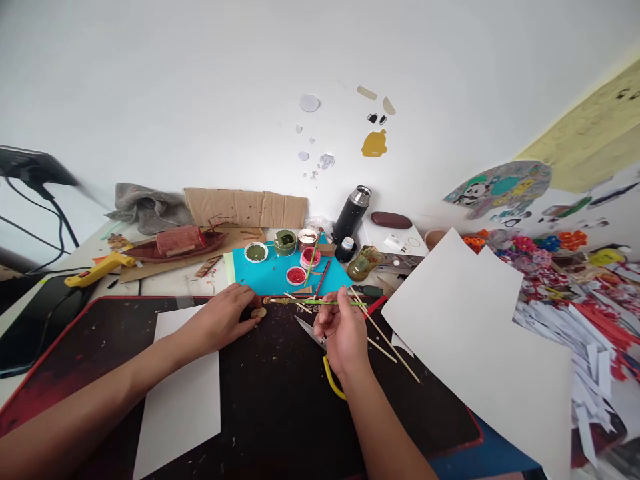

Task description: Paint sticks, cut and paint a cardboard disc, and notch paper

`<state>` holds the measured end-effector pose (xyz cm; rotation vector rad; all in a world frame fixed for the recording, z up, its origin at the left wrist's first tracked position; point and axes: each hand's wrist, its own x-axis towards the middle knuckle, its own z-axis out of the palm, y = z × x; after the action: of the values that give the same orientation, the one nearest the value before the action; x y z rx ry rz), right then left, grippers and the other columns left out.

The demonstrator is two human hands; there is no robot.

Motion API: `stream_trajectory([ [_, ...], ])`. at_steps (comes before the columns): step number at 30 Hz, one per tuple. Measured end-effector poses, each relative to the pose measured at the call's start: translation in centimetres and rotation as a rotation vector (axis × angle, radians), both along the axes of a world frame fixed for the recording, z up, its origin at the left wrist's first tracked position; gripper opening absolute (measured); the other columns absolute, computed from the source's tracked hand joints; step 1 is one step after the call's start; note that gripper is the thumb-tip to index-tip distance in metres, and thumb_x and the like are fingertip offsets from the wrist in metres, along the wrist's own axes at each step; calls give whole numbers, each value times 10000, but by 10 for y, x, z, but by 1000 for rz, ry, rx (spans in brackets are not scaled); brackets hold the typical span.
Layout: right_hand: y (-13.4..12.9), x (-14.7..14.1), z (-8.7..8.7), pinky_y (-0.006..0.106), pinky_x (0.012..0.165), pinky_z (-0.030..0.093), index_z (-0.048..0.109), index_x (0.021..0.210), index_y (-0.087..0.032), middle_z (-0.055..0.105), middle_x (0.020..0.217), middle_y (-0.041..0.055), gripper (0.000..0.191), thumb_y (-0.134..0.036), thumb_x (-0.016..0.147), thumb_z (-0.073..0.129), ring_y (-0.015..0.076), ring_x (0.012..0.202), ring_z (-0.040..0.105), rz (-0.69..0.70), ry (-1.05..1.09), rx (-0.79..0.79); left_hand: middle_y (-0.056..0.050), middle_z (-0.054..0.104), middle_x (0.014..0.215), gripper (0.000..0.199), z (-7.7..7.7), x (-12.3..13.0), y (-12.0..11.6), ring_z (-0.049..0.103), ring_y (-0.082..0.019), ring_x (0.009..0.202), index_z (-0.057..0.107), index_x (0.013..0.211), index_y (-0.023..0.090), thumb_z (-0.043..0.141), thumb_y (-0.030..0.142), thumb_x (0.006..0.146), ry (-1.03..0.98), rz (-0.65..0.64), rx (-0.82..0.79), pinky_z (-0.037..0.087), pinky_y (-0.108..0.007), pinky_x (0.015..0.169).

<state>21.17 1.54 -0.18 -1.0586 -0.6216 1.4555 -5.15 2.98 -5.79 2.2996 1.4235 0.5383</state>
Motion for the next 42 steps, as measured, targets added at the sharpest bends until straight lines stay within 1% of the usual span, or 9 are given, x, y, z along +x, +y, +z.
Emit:
stream_trajectory([
  [2, -1, 3, -1, 219, 378, 381, 668, 742, -211, 572, 536, -54, 596, -739, 740, 944, 115, 393, 546, -7, -37, 3, -93, 726, 983, 101, -5, 2, 1, 665, -330, 992, 668, 941, 245, 621, 329, 969, -4, -12, -5, 556, -483, 911],
  [5, -2, 5, -4, 228, 380, 378, 671, 744, -208, 585, 530, -42, 599, -751, 756, 923, 130, 391, 561, 2, -87, -5, -97, 742, 1060, 130, -11, -1, 0, 678, -336, 1041, 683, 1021, 244, 680, 356, 956, -20, -15, -14, 564, -488, 943],
  [7, -2, 5, -6, 231, 382, 388, 675, 745, -206, 598, 528, -34, 606, -762, 757, 916, 135, 391, 569, 10, -110, -7, -100, 749, 1114, 190, -12, -5, -3, 683, -347, 1087, 690, 1072, 244, 724, 377, 940, -25, -8, -21, 563, -500, 975],
  [9, -2, 3, -8, 231, 383, 402, 683, 744, -203, 607, 527, -29, 611, -771, 761, 908, 135, 389, 573, 15, -130, 0, -102, 750, 1128, 198, -12, -8, -5, 684, -360, 1112, 696, 1080, 243, 734, 371, 933, -24, 3, -28, 561, -513, 990],
  [13, -3, 1, -11, 221, 380, 411, 696, 753, -202, 617, 524, -26, 619, -790, 772, 888, 135, 386, 582, 27, -171, 32, -100, 751, 1115, 167, -10, -10, -7, 689, -362, 1095, 705, 1061, 241, 719, 351, 937, -20, 19, -43, 564, -513, 982],
  [17, -6, -1, -15, 220, 384, 415, 707, 771, -202, 631, 520, -12, 619, -807, 830, 828, 155, 399, 617, 55, -248, 68, -98, 746, 1083, 137, -9, -8, -6, 687, -360, 1084, 703, 1037, 241, 693, 347, 951, -24, 21, -49, 564, -507, 965],
  [25, -9, -11, -20, 224, 414, 449, 729, 797, -204, 646, 537, -4, 573, -761, 923, 770, 151, 425, 619, 129, -341, 107, -105, 740, 1048, 113, -11, -4, -6, 679, -353, 1037, 702, 1002, 237, 660, 330, 953, -46, 18, -30, 565, -515, 955],
  [37, -10, -18, -27, 223, 425, 448, 730, 819, -198, 649, 556, -5, 639, -826, 933, 701, 148, 430, 630, 168, -432, 128, -110, 740, 1035, 114, -13, -3, -6, 673, -354, 1023, 704, 992, 235, 649, 324, 945, -39, 22, -10, 567, -509, 947],
  [42, -11, -13, -27, 227, 438, 453, 737, 809, -200, 643, 555, -5, 622, -808, 941, 712, 149, 445, 636, 127, -462, 127, -107, 740, 1025, 115, -14, -3, -7, 674, -355, 1023, 701, 976, 244, 645, 340, 949, -43, 32, 1, 566, -512, 961],
])
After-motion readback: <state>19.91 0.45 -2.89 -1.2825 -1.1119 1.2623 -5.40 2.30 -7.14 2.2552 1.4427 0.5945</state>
